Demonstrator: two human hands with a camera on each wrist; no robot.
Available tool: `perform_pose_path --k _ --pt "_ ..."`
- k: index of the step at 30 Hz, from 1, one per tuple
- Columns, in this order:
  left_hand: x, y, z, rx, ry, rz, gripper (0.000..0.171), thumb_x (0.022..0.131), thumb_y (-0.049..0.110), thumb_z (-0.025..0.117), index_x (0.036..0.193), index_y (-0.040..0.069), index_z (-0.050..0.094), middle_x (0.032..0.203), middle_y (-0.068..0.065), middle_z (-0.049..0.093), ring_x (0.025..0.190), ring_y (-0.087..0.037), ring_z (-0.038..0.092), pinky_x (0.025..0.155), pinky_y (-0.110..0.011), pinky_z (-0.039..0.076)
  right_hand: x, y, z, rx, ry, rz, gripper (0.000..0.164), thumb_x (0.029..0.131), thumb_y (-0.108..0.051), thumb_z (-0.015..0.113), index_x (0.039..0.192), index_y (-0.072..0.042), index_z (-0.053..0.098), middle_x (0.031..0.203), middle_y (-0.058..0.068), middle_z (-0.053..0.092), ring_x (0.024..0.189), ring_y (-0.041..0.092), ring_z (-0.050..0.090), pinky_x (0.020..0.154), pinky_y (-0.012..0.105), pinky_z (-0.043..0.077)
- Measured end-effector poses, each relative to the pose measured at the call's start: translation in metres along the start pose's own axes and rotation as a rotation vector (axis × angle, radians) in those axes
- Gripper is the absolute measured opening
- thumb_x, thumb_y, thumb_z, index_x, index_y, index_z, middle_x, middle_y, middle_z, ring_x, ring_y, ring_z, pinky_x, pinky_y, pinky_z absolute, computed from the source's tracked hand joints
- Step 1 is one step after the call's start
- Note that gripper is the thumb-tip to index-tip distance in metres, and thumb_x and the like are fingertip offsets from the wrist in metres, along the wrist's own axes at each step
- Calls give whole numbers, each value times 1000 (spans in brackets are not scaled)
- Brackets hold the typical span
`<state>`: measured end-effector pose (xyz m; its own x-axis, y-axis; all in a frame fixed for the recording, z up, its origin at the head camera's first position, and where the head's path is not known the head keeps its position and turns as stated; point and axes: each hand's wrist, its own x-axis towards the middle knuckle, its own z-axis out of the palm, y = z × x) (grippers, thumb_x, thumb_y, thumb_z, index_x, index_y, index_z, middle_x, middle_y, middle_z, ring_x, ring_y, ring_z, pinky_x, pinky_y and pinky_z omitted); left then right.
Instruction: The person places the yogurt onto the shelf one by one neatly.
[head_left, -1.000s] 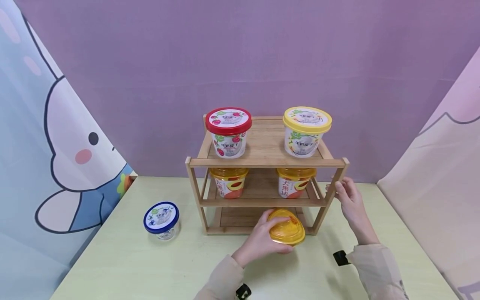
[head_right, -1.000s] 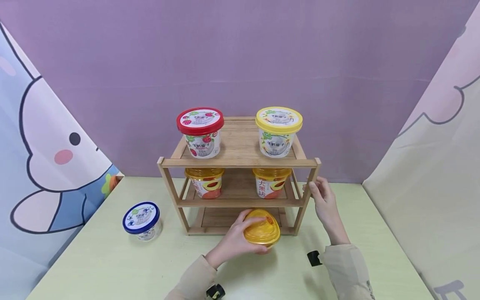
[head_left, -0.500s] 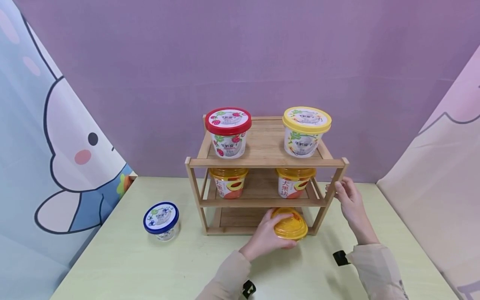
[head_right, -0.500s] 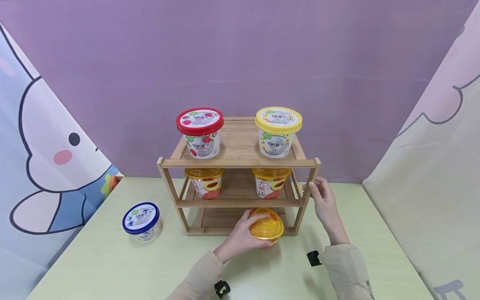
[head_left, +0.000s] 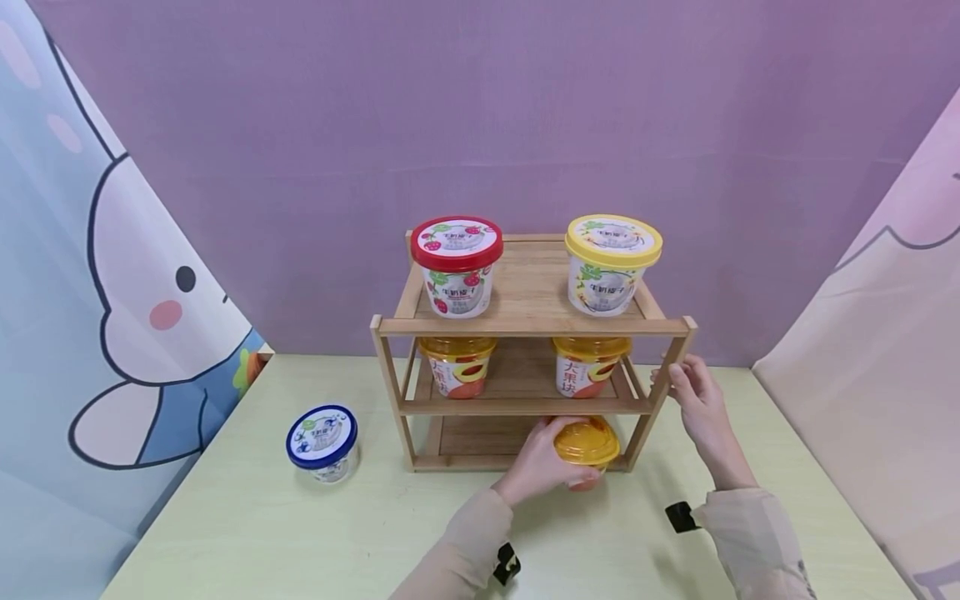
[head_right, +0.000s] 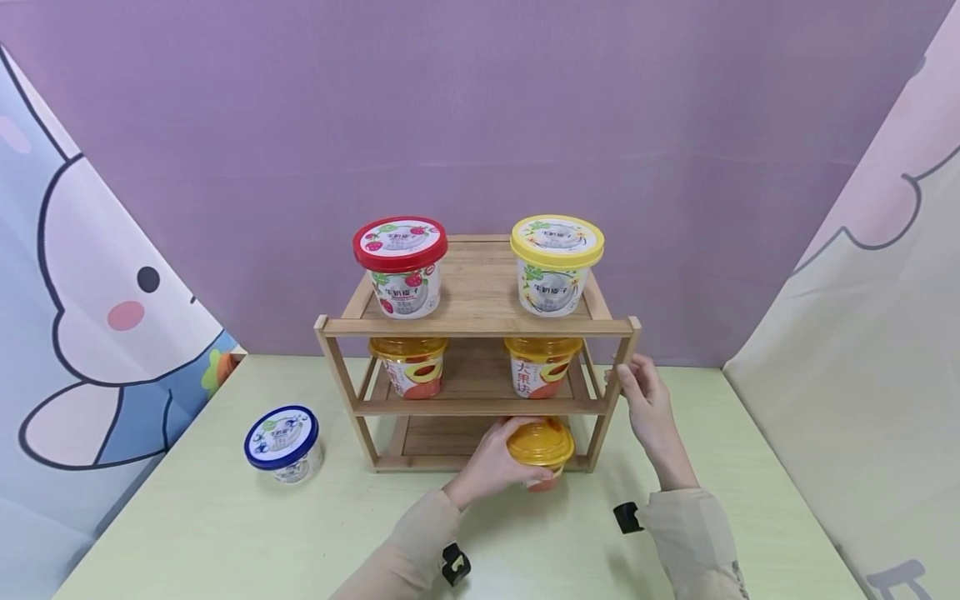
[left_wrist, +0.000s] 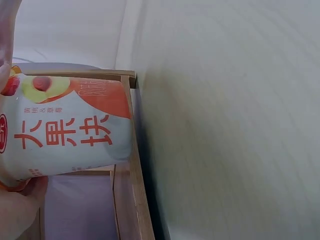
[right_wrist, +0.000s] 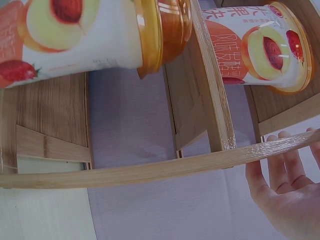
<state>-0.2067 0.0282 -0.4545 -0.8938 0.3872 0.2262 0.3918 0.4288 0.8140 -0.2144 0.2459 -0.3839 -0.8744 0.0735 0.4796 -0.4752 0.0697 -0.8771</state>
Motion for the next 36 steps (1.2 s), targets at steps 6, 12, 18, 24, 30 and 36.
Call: perform_pose_path --k 6,12,18,24,30,36 --pt "9 -6 1 -81 -6 -11 70 65 36 77 125 22 45 115 7 52 100 -8 49 85 -25 41 0 0 0 17 2 2 13 94 -13 41 101 -18 51 88 -4 59 81 4 57 73 14 44" --pt "15 -9 -1 -207 -33 -66 60 67 31 77 119 18 49 108 9 56 95 -5 53 82 -23 42 0 -1 0 -8 0 7 13 94 -14 41 102 -18 51 88 -4 59 82 3 57 74 14 44" --pt "20 -14 -1 -267 -40 -139 55 71 33 73 119 22 48 108 11 55 98 -6 52 84 -25 42 0 -1 0 -23 -1 14 12 94 -15 41 103 -16 50 89 -4 59 82 3 57 74 14 44" --pt "23 -18 -2 -294 -28 -126 58 75 30 70 125 20 42 116 6 51 106 -11 49 90 -31 39 0 0 -1 -11 0 10 12 94 -14 41 102 -17 50 89 -3 59 82 4 57 74 14 44" --pt "22 -18 -3 -306 -28 -114 57 78 26 68 127 19 40 121 4 49 111 -14 46 93 -32 36 0 0 -1 -26 2 12 13 94 -15 41 101 -20 50 89 -4 59 82 3 57 74 14 44" --pt "23 -19 -2 -305 -12 -131 53 79 26 66 125 15 43 118 2 52 109 -14 48 91 -31 38 -1 -3 0 -48 3 25 12 94 -15 41 102 -19 49 90 -4 59 83 3 56 74 14 44"
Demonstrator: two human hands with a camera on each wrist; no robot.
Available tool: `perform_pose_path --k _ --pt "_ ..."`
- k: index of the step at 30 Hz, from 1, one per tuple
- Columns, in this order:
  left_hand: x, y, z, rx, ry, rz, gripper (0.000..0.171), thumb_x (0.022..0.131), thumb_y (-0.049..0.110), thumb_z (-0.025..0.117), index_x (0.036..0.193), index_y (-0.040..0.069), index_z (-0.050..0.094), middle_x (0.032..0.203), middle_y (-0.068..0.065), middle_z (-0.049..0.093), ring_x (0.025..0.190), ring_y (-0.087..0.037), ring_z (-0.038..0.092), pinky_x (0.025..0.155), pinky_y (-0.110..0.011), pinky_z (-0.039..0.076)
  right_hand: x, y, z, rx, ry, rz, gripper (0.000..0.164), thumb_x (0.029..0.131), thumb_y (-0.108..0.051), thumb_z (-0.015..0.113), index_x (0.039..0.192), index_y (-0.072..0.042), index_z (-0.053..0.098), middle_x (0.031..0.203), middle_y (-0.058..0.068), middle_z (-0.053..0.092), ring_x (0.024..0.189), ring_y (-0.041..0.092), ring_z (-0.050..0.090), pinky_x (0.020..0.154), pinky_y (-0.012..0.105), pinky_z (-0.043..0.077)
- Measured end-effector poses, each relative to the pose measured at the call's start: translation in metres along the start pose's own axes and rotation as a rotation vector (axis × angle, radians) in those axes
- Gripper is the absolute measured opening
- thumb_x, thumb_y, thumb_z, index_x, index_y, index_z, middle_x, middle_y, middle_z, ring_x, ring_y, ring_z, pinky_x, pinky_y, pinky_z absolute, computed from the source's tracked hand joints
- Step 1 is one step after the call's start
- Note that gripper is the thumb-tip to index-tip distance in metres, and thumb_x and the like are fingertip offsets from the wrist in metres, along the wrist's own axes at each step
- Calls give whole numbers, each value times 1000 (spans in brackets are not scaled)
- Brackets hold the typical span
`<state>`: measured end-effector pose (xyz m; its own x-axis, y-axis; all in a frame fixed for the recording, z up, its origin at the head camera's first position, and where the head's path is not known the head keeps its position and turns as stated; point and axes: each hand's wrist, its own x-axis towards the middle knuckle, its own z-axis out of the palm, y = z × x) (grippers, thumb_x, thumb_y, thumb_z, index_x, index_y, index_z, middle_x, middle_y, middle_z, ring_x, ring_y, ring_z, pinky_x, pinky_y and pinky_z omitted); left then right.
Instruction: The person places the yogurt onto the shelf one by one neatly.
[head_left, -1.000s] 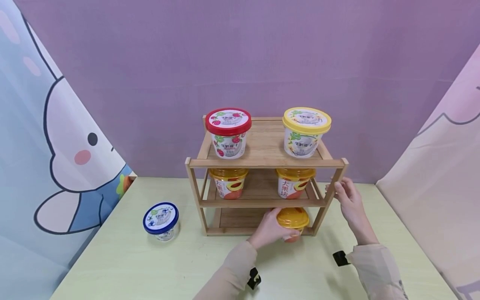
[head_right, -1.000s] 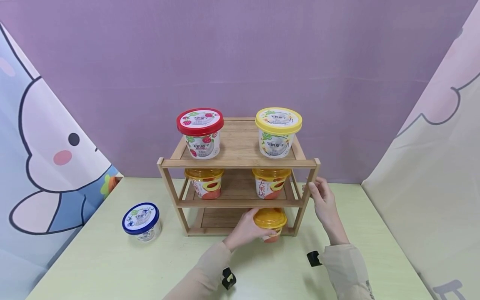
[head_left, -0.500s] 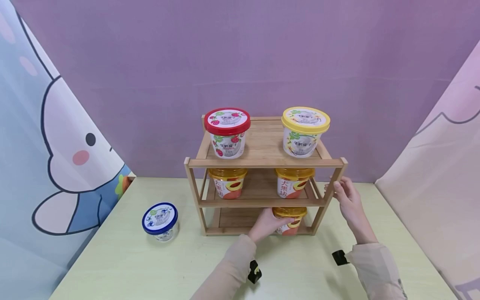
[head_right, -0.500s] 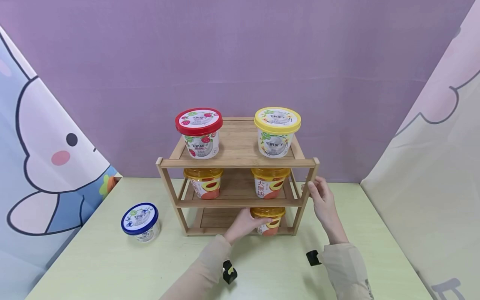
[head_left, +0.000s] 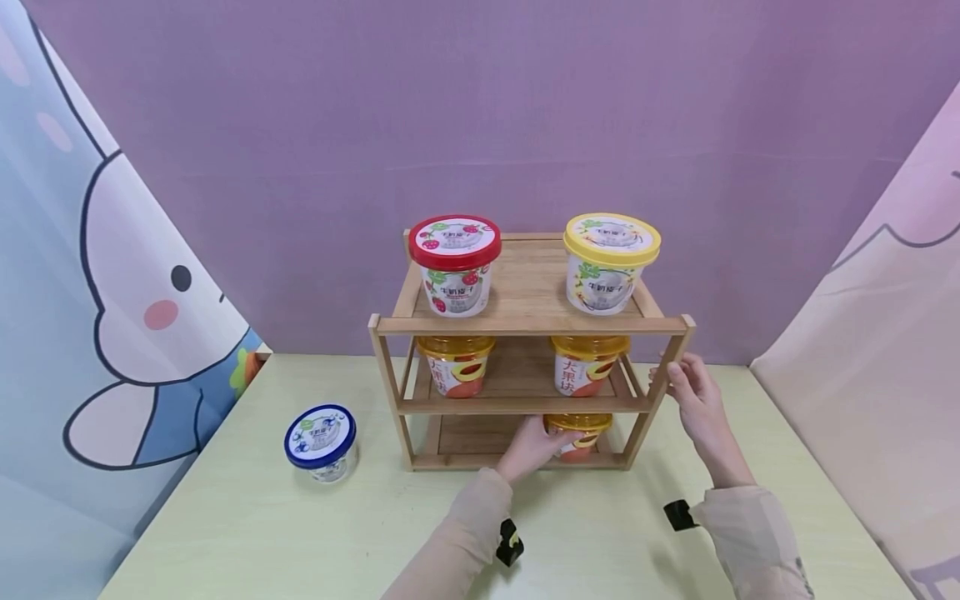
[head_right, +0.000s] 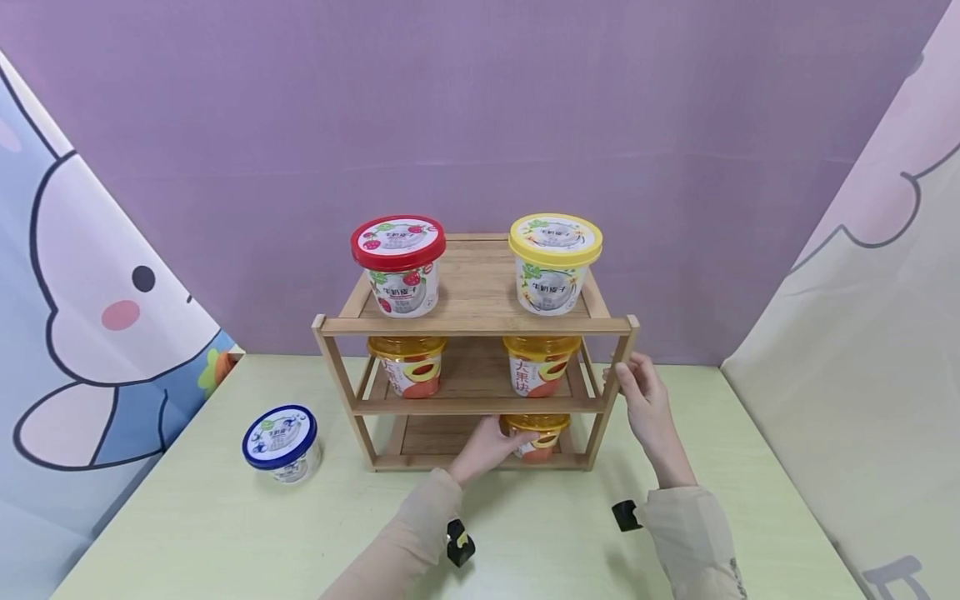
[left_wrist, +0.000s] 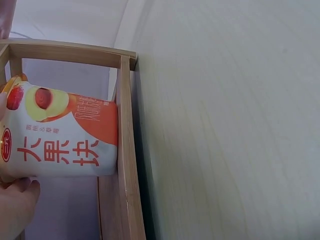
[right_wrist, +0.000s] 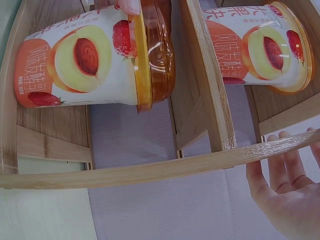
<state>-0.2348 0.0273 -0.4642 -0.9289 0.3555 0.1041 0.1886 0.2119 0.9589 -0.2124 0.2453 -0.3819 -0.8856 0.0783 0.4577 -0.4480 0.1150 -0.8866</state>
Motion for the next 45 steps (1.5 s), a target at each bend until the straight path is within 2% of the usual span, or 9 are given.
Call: perform_pose_path --k 4,8,17,21,27,32,37,41,45 --pt "2 -2 1 16 20 15 49 80 25 65 123 11 46 116 -2 54 107 -16 50 89 -32 39 0 0 0 -3 5 2 12 94 -16 41 102 -19 50 89 -6 59 82 3 56 74 13 44" --pt "2 -2 1 16 35 28 50 81 25 64 125 12 44 119 -2 53 110 -16 48 92 -34 38 0 1 0 3 10 -3 12 94 -16 41 102 -19 50 89 -6 59 82 2 57 74 13 44" --pt "1 -2 1 102 65 66 50 84 23 60 127 7 40 122 -7 50 115 -20 45 95 -35 35 0 -1 1 -4 6 8 13 94 -16 41 104 -15 50 90 -6 59 83 3 56 74 14 43" --pt "-1 0 1 87 52 49 53 84 23 60 130 11 37 125 -4 47 117 -19 43 97 -35 33 0 -1 1 -17 2 10 15 94 -16 41 106 -12 49 90 -5 59 83 3 56 75 13 43" --pt "-4 1 0 72 38 20 53 84 24 60 130 14 37 126 -3 47 118 -20 42 97 -39 33 -1 -2 1 -16 -2 8 14 94 -16 40 104 -19 49 90 -6 59 84 3 56 75 13 43" --pt "-9 -1 -3 79 25 15 53 84 29 59 131 19 36 127 0 46 119 -20 41 97 -39 33 0 -2 1 -11 -1 2 14 94 -16 40 104 -21 50 90 -6 59 84 2 56 75 13 43" --pt "-17 1 -5 110 50 2 57 84 33 58 134 21 33 131 1 42 122 -19 37 98 -40 31 -1 -1 1 13 2 0 14 94 -15 41 103 -19 50 89 -7 59 83 2 56 75 13 43" --pt "-26 5 -8 113 93 -45 63 85 34 57 138 17 27 137 -5 35 126 -24 31 99 -44 27 -1 0 1 12 8 0 14 94 -16 41 104 -14 50 89 -8 59 83 2 56 74 13 43" --pt "-35 6 -10 135 138 -63 66 87 32 55 138 7 23 141 -17 26 128 -32 25 99 -49 25 -1 1 0 7 11 -1 13 94 -16 41 103 -19 50 88 -8 59 82 1 56 74 13 43"
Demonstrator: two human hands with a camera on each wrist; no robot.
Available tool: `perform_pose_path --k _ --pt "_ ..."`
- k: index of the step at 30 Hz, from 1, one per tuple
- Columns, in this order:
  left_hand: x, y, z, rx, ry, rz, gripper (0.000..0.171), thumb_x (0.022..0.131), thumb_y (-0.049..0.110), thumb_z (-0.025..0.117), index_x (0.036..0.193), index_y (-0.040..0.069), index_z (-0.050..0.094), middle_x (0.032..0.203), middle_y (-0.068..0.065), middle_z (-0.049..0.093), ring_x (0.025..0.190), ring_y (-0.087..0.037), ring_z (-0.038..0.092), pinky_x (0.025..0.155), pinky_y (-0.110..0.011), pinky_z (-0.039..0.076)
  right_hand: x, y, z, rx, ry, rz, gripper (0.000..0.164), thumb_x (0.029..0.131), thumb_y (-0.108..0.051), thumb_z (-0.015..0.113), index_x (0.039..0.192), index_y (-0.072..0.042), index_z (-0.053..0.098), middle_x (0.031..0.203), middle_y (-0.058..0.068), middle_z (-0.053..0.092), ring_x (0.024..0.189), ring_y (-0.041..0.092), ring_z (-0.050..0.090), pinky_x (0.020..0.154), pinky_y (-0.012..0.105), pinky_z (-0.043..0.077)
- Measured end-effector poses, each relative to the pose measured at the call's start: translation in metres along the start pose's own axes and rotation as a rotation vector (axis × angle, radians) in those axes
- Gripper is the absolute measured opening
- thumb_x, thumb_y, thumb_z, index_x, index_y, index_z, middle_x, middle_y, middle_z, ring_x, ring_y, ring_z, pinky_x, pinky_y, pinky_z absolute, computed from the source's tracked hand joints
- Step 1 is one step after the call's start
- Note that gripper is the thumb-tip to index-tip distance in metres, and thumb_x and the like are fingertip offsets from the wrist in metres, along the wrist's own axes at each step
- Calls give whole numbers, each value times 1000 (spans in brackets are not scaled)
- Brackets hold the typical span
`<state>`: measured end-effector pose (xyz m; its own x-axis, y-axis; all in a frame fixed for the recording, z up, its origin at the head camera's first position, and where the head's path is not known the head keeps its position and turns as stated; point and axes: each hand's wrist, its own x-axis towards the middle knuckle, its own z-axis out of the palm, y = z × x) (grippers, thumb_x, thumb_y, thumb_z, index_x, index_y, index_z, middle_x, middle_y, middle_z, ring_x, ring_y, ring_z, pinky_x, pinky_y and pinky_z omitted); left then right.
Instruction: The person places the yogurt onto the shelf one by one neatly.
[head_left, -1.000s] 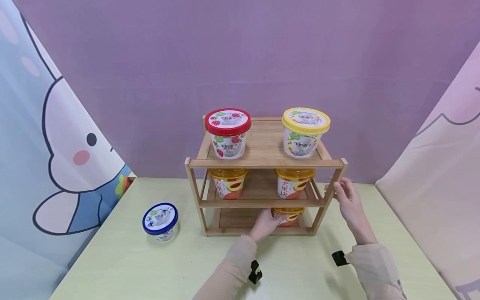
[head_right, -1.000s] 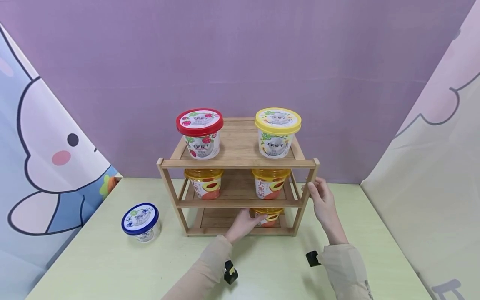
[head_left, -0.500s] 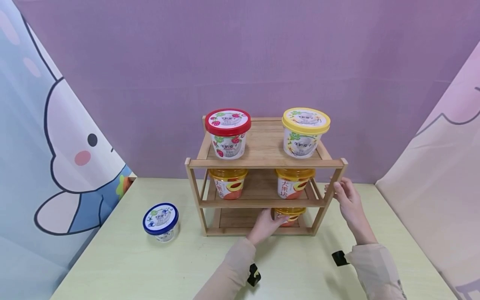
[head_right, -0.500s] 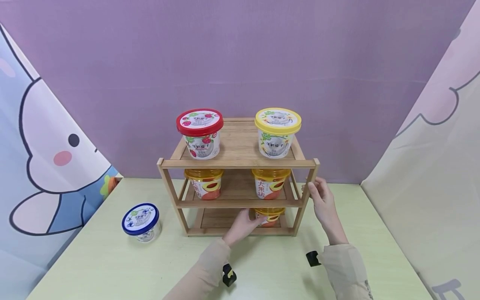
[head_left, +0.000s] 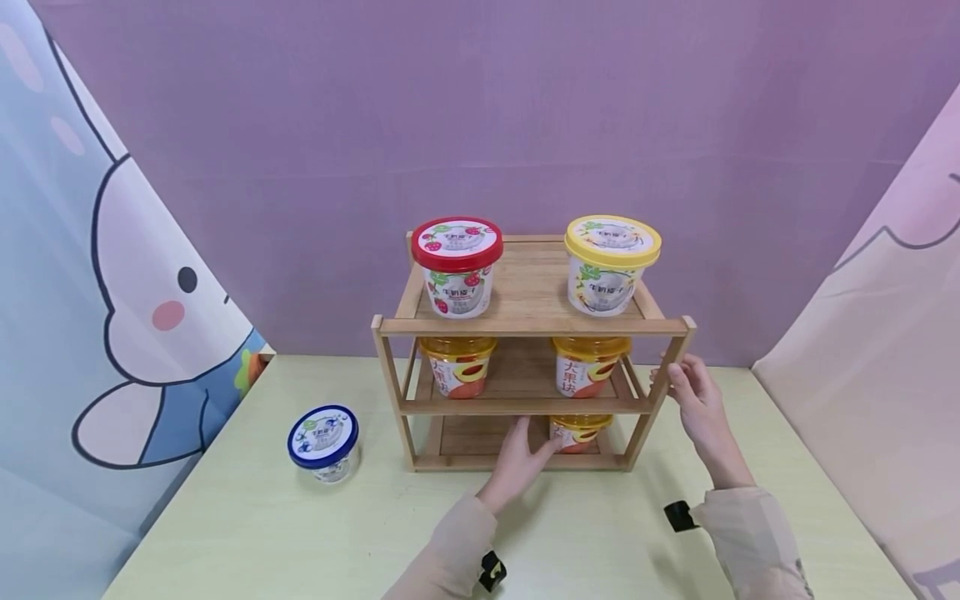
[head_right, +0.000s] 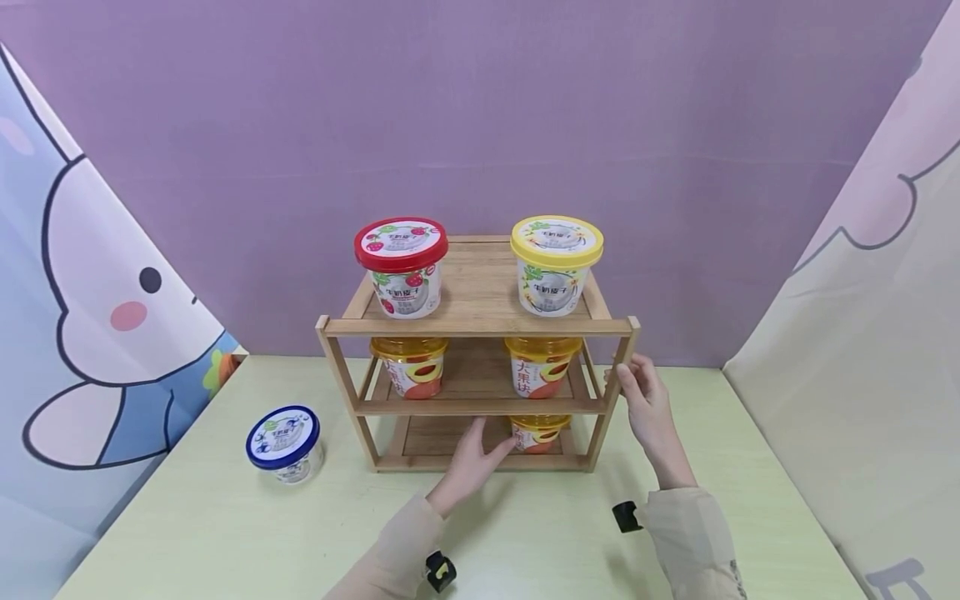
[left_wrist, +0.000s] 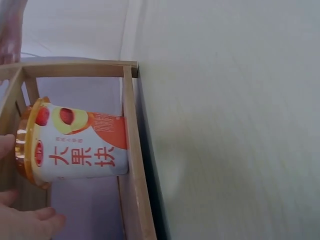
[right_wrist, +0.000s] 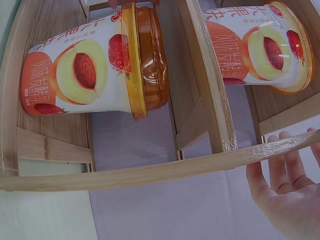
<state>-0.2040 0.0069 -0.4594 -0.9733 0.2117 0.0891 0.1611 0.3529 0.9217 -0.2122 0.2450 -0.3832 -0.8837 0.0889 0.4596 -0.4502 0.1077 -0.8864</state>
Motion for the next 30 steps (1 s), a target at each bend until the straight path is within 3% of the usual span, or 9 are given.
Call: perform_pose_path --k 4,11,17,24,30 --pt "-9 0 -6 53 13 48 61 88 26 55 136 1 27 140 -22 23 127 -36 24 98 -49 25 0 1 0 -5 -1 0 13 94 -16 41 102 -21 50 88 -8 59 82 1 56 74 13 43" --pt "-23 3 -23 147 -42 110 50 88 29 53 133 14 36 138 -14 32 122 -34 34 94 -50 31 1 2 -1 -13 -2 -7 13 94 -16 41 102 -21 50 89 -7 59 82 1 56 73 13 43" --pt "-36 6 -43 210 -96 157 40 89 29 51 126 13 46 134 -12 38 121 -31 37 94 -49 32 1 1 -1 -18 -2 -7 13 94 -16 41 103 -18 50 89 -6 59 83 2 56 74 13 43" --pt "-49 10 -69 255 -45 224 32 89 24 51 118 10 53 122 -5 50 113 -24 46 90 -43 38 1 0 0 -26 -5 5 13 94 -17 41 104 -19 50 90 -7 59 83 1 56 74 12 43" --pt "-58 10 -93 253 61 240 27 89 23 53 113 12 57 115 -1 54 108 -19 49 87 -38 42 0 -2 0 -33 1 0 15 94 -16 41 106 -12 50 89 -8 59 83 1 56 74 13 43"
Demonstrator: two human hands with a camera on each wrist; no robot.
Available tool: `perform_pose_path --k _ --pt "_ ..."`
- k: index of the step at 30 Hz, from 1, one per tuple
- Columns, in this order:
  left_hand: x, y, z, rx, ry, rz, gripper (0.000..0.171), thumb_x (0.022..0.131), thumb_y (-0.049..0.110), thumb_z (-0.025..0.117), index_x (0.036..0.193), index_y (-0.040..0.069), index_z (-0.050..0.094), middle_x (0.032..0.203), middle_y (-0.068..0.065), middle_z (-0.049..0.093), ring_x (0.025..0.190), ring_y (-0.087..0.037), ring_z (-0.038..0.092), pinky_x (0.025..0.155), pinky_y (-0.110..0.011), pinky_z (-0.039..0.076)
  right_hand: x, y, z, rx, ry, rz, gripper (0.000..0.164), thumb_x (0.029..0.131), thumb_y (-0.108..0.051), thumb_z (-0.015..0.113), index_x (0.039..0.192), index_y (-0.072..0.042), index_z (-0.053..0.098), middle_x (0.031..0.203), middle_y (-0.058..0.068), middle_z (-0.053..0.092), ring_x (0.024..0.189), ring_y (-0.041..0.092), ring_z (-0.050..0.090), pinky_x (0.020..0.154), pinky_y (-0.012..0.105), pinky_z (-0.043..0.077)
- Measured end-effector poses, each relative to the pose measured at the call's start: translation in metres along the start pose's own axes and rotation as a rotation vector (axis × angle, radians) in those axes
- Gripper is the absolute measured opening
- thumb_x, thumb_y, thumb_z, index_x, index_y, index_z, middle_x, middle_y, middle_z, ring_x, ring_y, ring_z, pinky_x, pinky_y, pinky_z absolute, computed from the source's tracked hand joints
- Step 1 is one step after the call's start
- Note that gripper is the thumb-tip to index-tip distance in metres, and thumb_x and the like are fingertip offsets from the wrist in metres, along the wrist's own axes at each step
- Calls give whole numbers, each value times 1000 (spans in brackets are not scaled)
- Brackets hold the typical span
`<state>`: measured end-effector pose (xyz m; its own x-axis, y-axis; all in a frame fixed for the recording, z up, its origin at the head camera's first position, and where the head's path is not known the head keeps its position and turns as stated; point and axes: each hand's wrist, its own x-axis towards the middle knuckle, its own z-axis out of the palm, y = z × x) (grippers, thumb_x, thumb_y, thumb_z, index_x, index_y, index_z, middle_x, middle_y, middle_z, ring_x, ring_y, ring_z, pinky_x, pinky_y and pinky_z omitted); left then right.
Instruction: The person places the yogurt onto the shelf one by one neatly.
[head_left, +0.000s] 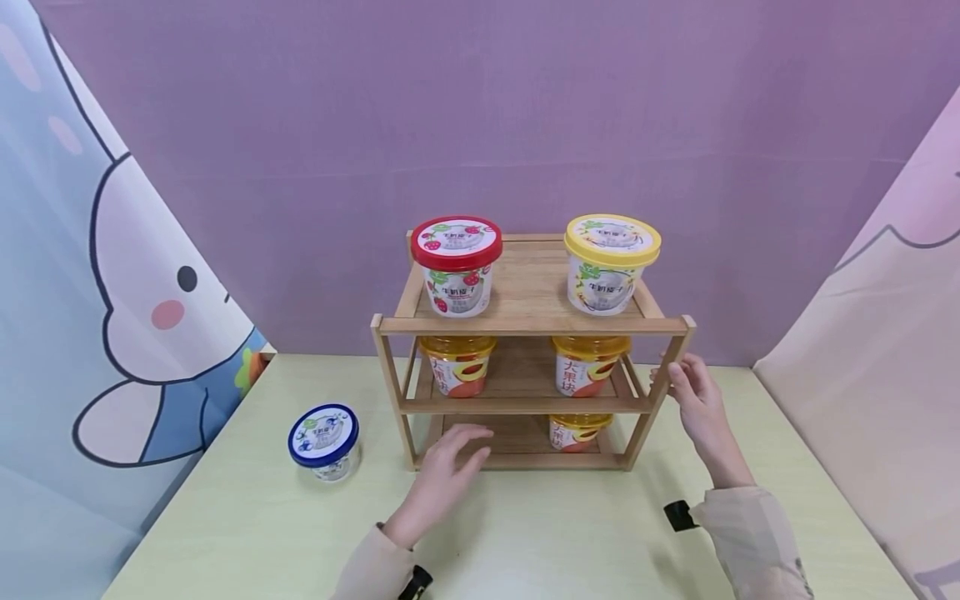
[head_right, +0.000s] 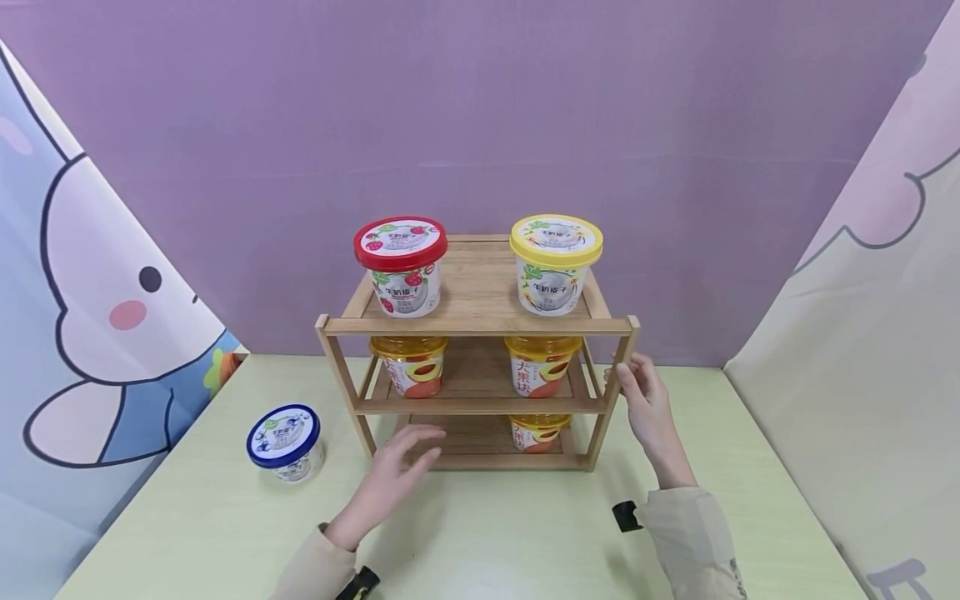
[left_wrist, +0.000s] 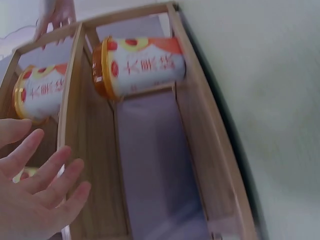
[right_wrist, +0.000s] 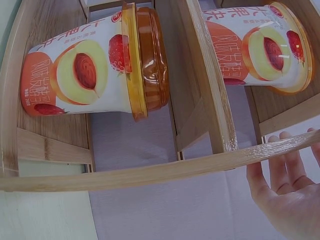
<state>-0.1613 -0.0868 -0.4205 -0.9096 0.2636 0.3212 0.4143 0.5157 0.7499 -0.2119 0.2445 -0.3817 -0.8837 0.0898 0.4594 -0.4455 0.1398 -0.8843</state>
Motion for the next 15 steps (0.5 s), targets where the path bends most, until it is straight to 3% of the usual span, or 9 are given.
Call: perform_pose_path --k 7,15 --pt "-10 -11 -25 91 164 80 22 83 12 60 105 11 60 108 -2 58 102 -20 53 80 -34 46 0 0 0 14 3 -5 20 94 -14 41 108 -1 47 88 -7 59 82 2 56 74 13 43" --pt "-22 -32 -55 236 312 170 25 76 3 67 100 10 62 102 -4 61 98 -20 55 83 -40 42 0 2 0 45 -3 -3 15 94 -14 41 105 -10 50 88 -7 59 82 2 56 74 13 43"
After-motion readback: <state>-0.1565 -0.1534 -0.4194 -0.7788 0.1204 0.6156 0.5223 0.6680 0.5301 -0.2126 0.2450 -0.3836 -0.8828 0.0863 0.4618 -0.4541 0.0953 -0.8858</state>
